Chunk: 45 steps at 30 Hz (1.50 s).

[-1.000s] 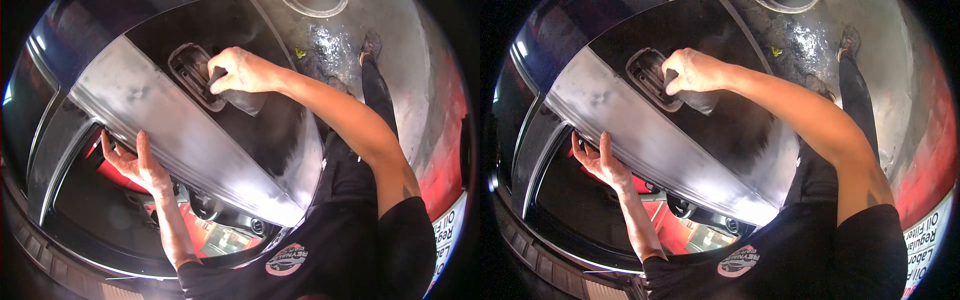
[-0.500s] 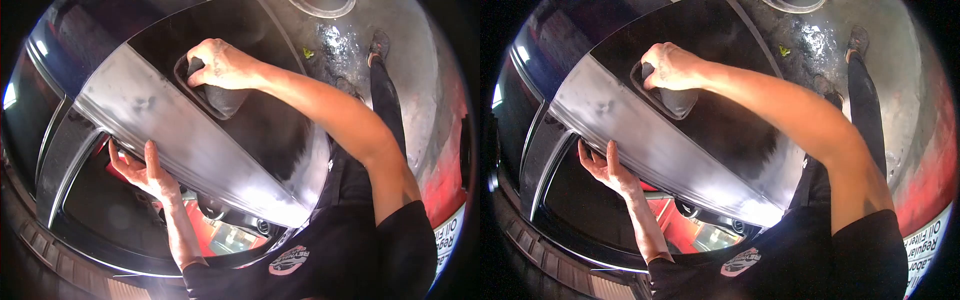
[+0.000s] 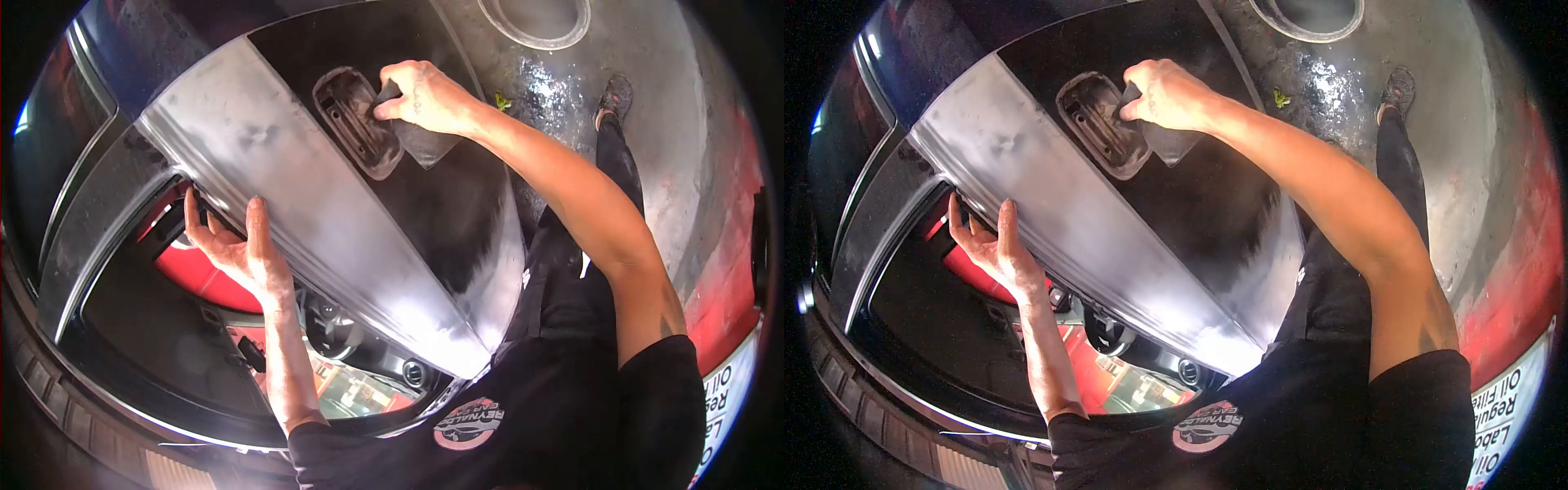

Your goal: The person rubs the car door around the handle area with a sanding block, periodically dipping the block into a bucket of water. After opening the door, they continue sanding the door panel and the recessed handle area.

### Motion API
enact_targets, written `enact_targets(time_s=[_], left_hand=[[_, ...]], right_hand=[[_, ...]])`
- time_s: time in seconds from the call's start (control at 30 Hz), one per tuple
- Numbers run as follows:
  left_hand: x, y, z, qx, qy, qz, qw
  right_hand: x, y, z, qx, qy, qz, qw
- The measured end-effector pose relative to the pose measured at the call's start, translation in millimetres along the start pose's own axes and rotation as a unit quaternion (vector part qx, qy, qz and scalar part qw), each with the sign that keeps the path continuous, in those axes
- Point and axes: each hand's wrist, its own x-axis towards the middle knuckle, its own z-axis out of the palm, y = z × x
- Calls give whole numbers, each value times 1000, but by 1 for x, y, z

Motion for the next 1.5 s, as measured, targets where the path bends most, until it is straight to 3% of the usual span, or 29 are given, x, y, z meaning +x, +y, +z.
enact_targets(time_s=[0.1,0.2,0.3,0.33,0.43,0.47,0.53,0.57,0.6,0.7,0.77,0.8,0.87,1.13,1.2,1.23,1.27,1.33,1.4,1.5], left_hand=[[4,-9,-8,72,-18,63,995],[5,-7,-5,48,-15,57,997],[7,-7,-3,28,-19,58,998],[4,-7,-6,47,-23,54,997],[2,-6,-5,25,-19,45,998],[2,-4,-4,25,-17,45,999],[1,-2,-3,14,-21,35,999],[2,-2,-2,9,-19,36,999],[1,-1,-1,1,-21,32,999],[1,-3,-3,-8,-24,27,999],[3,-8,-3,-12,-25,30,999],[4,-9,-3,-6,-24,42,999],[6,-10,-6,4,-21,55,998],[1,0,-2,4,-25,38,999],[2,1,-2,-13,-22,24,999],[1,0,-4,-9,-27,33,999],[1,0,-4,-7,-30,42,999],[1,-1,-5,3,-28,52,998],[2,-3,-4,5,-27,71,997],[2,-6,-4,0,-28,56,998]], right_hand=[[-27,16,36,-15,60,-60,996],[-40,2,32,112,-54,126,984],[-31,2,30,45,-36,59,997],[-23,5,33,49,36,-25,998],[-23,7,32,17,86,2,996],[-26,6,35,16,83,0,996],[-39,0,43,155,3,123,980],[-41,5,44,176,-25,121,977],[-39,4,40,173,-25,120,977],[-31,0,28,-64,54,23,996],[-21,12,21,-57,97,14,994],[-17,6,15,-49,134,5,990],[-20,0,0,189,64,109,974],[-54,-5,61,268,49,230,934],[-44,-2,47,88,77,136,984],[-44,-13,36,60,57,146,986],[-44,-8,41,59,55,144,986],[-47,-10,50,230,76,185,952],[-53,-9,51,288,19,239,927],[-44,-5,41,121,52,166,977]])
